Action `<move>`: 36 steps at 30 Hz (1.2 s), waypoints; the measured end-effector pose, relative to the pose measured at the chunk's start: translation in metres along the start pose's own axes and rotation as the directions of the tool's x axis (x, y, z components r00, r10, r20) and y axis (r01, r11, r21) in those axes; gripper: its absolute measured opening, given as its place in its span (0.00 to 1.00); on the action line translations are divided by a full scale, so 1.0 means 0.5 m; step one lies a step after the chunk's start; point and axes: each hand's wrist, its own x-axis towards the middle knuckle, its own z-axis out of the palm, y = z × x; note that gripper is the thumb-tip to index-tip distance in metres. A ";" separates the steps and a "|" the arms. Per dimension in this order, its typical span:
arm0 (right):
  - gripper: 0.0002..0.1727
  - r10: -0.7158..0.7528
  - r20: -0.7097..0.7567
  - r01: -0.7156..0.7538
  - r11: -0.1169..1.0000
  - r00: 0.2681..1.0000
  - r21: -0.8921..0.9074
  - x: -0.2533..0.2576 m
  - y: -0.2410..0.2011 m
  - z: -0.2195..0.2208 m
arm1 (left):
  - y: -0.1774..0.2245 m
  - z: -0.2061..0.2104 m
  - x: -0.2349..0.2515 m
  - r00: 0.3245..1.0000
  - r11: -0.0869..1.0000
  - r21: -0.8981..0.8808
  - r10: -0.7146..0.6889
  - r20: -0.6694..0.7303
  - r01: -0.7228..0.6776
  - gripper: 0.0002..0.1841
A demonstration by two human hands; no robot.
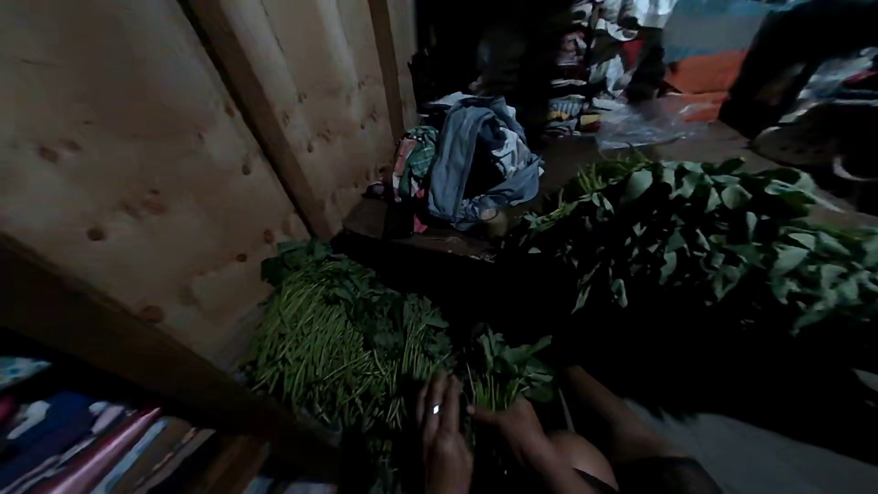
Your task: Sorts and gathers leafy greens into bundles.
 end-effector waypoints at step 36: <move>0.24 -0.006 -0.158 0.067 0.918 0.987 0.391 0.032 0.009 0.003 | -0.188 0.039 0.040 0.796 0.738 -0.298 -0.556 0.242 0.606 0.21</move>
